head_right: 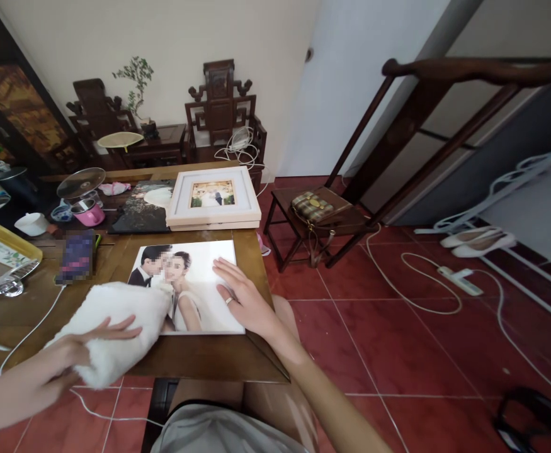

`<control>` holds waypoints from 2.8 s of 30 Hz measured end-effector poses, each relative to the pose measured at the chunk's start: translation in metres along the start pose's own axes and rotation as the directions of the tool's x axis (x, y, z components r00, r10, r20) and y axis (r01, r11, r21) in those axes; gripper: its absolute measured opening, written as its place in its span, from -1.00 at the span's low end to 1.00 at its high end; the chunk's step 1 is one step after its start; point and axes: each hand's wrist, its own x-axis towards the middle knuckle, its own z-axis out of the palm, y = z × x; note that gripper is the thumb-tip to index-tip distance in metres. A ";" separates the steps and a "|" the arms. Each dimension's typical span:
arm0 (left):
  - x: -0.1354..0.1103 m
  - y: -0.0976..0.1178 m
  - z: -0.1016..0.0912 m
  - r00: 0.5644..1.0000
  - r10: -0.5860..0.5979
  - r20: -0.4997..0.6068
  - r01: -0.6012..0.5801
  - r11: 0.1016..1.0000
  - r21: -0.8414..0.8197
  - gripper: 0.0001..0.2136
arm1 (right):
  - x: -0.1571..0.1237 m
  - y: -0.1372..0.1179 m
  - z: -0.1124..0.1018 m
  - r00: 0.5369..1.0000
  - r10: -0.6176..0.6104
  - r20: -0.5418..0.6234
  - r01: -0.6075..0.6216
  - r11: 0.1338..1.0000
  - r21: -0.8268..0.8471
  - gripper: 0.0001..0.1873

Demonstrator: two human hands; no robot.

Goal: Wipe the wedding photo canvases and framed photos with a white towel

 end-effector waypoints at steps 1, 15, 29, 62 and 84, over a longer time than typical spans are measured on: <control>0.010 -0.004 -0.001 1.000 0.027 -0.002 -0.027 1.000 -0.005 -0.72 | 0.000 0.000 0.000 1.000 0.000 0.005 0.000 1.000 0.000 -0.57; 0.139 -0.059 -0.018 0.993 -0.100 -0.068 0.110 0.980 0.163 -0.64 | 0.000 -0.003 -0.002 1.000 0.011 0.016 -0.011 1.000 0.016 -0.57; 0.062 0.061 -0.002 0.940 0.046 0.337 -0.085 0.991 0.101 -0.57 | 0.000 -0.002 0.000 1.000 0.008 0.014 -0.008 1.000 0.010 -0.57; 0.099 0.052 0.037 0.980 0.023 0.196 -0.081 0.953 0.291 -0.58 | 0.000 -0.003 -0.002 1.000 0.015 0.011 -0.016 1.000 0.020 -0.56; 0.123 0.053 0.038 0.971 0.065 0.230 -0.161 0.887 0.433 -0.80 | -0.001 0.000 0.000 1.000 0.011 -0.006 -0.010 0.999 0.031 -0.57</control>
